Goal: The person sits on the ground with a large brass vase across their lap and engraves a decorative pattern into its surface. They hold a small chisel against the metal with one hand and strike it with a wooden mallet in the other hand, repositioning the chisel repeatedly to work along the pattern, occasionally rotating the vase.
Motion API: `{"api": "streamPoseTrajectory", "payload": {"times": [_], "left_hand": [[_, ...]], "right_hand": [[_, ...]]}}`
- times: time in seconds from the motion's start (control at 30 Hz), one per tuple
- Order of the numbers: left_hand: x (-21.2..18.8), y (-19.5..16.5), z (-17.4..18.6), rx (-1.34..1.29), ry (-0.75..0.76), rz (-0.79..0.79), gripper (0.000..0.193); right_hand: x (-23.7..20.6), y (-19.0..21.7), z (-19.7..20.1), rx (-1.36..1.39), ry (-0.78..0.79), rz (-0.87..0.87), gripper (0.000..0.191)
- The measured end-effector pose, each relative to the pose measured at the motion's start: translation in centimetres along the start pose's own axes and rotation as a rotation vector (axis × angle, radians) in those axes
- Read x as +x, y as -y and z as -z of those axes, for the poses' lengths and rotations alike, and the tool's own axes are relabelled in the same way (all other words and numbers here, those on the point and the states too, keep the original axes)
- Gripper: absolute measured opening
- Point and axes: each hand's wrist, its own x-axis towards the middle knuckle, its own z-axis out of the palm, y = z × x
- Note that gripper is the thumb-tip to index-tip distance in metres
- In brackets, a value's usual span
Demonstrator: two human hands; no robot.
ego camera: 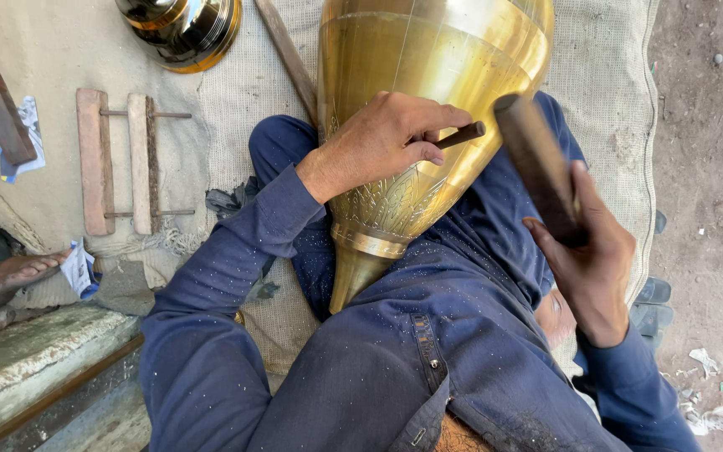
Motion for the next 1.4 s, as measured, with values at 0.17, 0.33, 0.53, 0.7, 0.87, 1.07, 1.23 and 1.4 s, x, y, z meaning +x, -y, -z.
{"api": "streamPoseTrajectory", "payload": {"times": [0.17,0.33,0.53,0.7,0.87,1.07,1.23,1.4], "left_hand": [[-0.2,-0.1,0.0,-0.023,0.001,-0.014,0.050],[-0.3,-0.1,0.0,-0.052,0.029,0.039,0.049],[-0.6,-0.1,-0.3,-0.048,0.006,-0.021,0.049],[-0.8,-0.2,-0.1,-0.047,0.023,0.036,0.047],[-0.8,-0.4,-0.2,-0.082,0.028,0.094,0.048],[-1.1,-0.3,-0.1,-0.055,-0.002,0.032,0.048],[-1.0,-0.1,-0.1,-0.032,0.036,0.084,0.048],[-1.2,-0.2,-0.1,0.015,0.033,0.068,0.047]], "right_hand": [[0.2,0.3,0.2,0.049,-0.011,0.056,0.088],[0.6,1.7,0.4,0.166,-0.084,-0.172,0.092],[0.5,2.3,0.3,0.249,-0.081,-0.099,0.094],[0.2,2.1,0.3,0.107,-0.061,0.007,0.089],[0.2,2.1,0.6,-0.086,0.006,0.073,0.086],[-0.3,1.5,0.6,-0.106,0.008,0.110,0.080],[-0.6,0.3,0.6,-0.075,0.031,-0.018,0.075],[-0.5,0.2,0.7,-0.072,-0.023,0.092,0.081]]}}
